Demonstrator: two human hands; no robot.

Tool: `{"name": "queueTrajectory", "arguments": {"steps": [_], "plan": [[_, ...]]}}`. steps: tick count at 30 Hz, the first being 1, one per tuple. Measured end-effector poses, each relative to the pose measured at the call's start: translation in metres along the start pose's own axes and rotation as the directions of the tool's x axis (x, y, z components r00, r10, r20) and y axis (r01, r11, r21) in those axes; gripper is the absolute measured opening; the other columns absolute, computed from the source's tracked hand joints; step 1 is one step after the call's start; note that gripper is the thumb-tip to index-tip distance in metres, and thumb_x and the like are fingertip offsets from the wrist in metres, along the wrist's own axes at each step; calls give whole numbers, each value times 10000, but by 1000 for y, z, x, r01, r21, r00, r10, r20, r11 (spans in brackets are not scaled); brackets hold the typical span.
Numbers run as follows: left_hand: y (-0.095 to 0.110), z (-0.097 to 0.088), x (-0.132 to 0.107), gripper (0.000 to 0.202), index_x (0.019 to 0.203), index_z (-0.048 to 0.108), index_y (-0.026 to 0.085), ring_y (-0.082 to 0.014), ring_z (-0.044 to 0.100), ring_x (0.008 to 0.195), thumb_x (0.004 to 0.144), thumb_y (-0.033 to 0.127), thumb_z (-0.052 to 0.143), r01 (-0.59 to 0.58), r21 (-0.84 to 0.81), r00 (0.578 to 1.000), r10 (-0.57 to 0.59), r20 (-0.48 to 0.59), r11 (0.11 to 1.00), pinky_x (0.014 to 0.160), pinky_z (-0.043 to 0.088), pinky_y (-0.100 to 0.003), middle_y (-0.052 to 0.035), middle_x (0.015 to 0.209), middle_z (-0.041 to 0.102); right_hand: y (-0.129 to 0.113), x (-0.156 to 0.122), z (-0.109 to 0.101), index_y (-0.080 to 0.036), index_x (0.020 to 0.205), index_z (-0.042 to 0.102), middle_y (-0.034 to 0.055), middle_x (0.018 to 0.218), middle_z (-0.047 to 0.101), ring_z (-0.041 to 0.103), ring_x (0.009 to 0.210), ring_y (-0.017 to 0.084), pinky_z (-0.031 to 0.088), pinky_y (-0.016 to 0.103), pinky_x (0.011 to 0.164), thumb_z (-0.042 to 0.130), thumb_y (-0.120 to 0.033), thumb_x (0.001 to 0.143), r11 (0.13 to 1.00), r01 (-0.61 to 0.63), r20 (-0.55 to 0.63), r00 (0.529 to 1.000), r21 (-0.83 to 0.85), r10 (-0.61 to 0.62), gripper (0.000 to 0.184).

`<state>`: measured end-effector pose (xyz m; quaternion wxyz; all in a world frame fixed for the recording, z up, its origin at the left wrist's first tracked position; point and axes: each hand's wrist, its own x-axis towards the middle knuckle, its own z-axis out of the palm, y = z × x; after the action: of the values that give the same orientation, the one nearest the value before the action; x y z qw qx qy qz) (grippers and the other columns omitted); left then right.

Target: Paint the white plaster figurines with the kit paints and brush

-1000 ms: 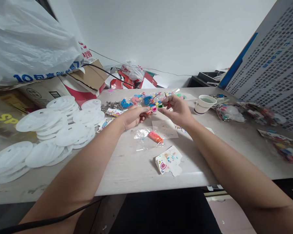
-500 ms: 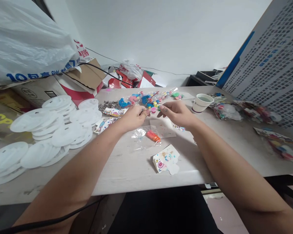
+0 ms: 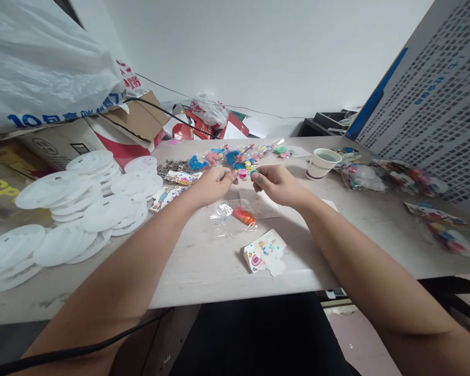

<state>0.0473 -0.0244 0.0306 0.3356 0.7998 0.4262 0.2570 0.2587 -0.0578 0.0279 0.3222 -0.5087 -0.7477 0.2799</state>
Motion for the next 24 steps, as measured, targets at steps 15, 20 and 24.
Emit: {"name": "queueTrajectory", "arguments": {"steps": [15, 20, 24], "plan": [[-1, 5, -2, 397, 808, 659, 156, -114, 389, 580, 904, 525, 549, 22, -311, 996, 7, 91, 950, 580, 279, -281, 11, 634, 471, -4, -2, 10, -150, 705, 582, 22, 611, 599, 412, 508, 78, 313, 250, 510, 450, -704, 901, 995, 99, -53, 994, 17, -98, 602], [4, 11, -3, 354, 713, 518, 181, -103, 314, 567, 905, 475, 558, -100, -312, 995, 87, -54, 945, 559, 243, -278, 43, 615, 371, 0, 1, 13, -151, 745, 592, 45, 683, 656, 465, 552, 89, 354, 249, 537, 477, -718, 883, 984, 118, -61, 992, 130, -111, 595], [6, 17, -1, 332, 671, 498, 180, -111, 360, 599, 922, 397, 515, -202, -221, 969, 162, -185, 954, 593, 284, -285, 25, 635, 406, 2, 5, 17, -160, 743, 576, 49, 684, 660, 533, 598, 112, 395, 258, 579, 497, -717, 874, 974, 130, -93, 989, 183, -115, 577]]}}
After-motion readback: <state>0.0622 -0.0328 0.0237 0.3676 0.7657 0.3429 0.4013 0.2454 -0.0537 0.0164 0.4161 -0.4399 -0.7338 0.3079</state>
